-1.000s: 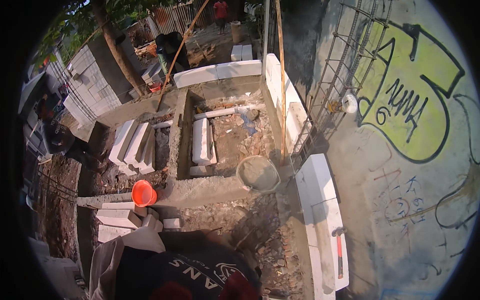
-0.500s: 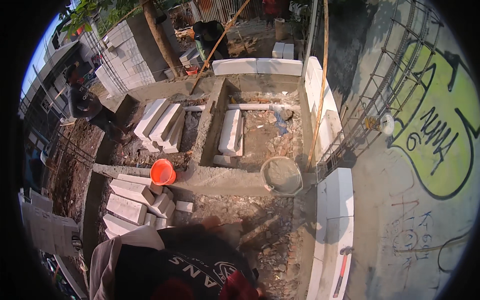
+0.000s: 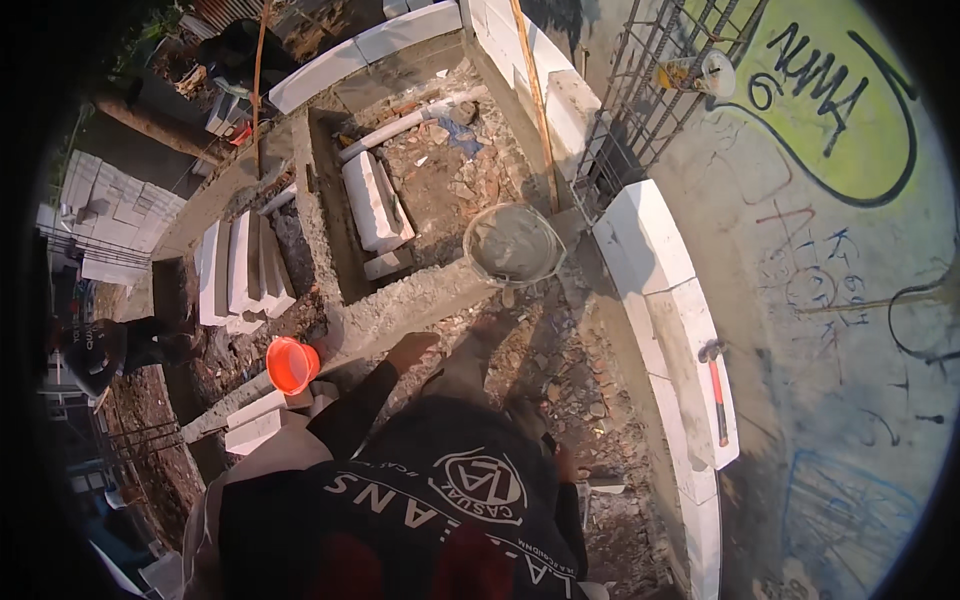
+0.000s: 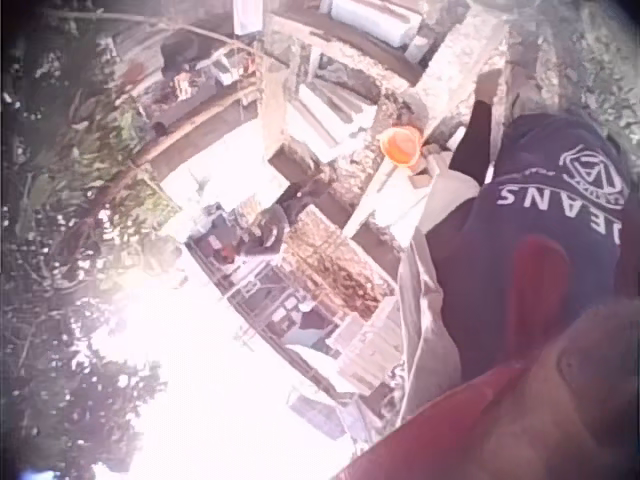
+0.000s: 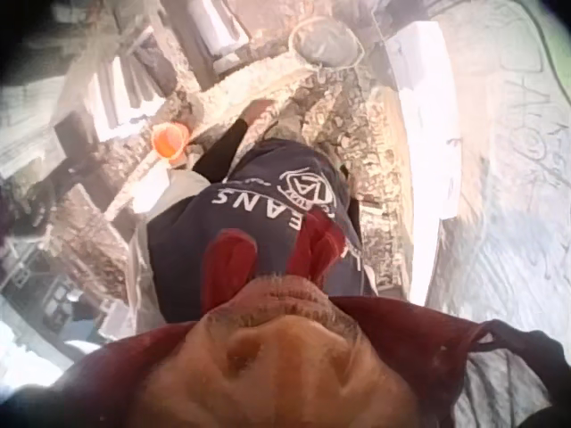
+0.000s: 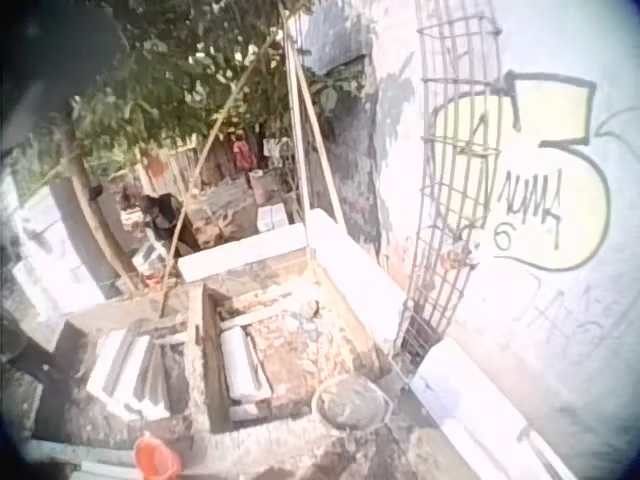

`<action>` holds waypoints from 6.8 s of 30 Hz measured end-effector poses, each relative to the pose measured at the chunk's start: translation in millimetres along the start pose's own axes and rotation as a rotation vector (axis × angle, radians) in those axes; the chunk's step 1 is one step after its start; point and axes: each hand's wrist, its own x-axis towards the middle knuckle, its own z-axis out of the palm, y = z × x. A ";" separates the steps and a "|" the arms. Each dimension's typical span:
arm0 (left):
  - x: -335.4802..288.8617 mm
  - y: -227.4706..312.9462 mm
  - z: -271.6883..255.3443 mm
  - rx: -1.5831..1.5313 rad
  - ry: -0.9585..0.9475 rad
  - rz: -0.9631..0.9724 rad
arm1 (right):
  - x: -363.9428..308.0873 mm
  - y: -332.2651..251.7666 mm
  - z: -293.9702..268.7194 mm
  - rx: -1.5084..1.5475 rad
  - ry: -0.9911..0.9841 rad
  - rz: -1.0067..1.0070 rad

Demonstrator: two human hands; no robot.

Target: The person applies mortar to a wall and the side of autoclaved aerated concrete blocks using a trowel, places the blocks, and taps them into alignment with a mallet.

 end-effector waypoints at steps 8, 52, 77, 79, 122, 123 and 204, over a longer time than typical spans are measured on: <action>191.0 29.7 -38.2 -0.013 0.148 -0.262 | -90.7 -108.7 12.8 0.237 0.161 0.321; 403.6 110.0 228.1 1.483 -0.847 0.758 | 69.8 -363.4 -46.2 1.070 0.195 0.671; 337.6 131.1 142.8 0.183 -0.197 -0.524 | -253.1 -266.4 117.1 2.253 1.575 0.736; 305.0 124.4 153.1 0.242 -0.153 -0.493 | -283.0 -263.8 144.2 2.257 1.583 0.835; -387.2 -133.5 938.7 0.832 -1.117 -0.475 | -664.4 -36.9 134.6 2.113 1.807 1.498; -413.4 -146.5 942.2 0.861 -1.142 -0.438 | -677.6 -24.9 146.0 2.106 1.821 1.503; -545.6 -267.6 674.9 2.016 -0.609 -0.076 | -561.9 757.5 62.4 0.041 0.310 0.949</action>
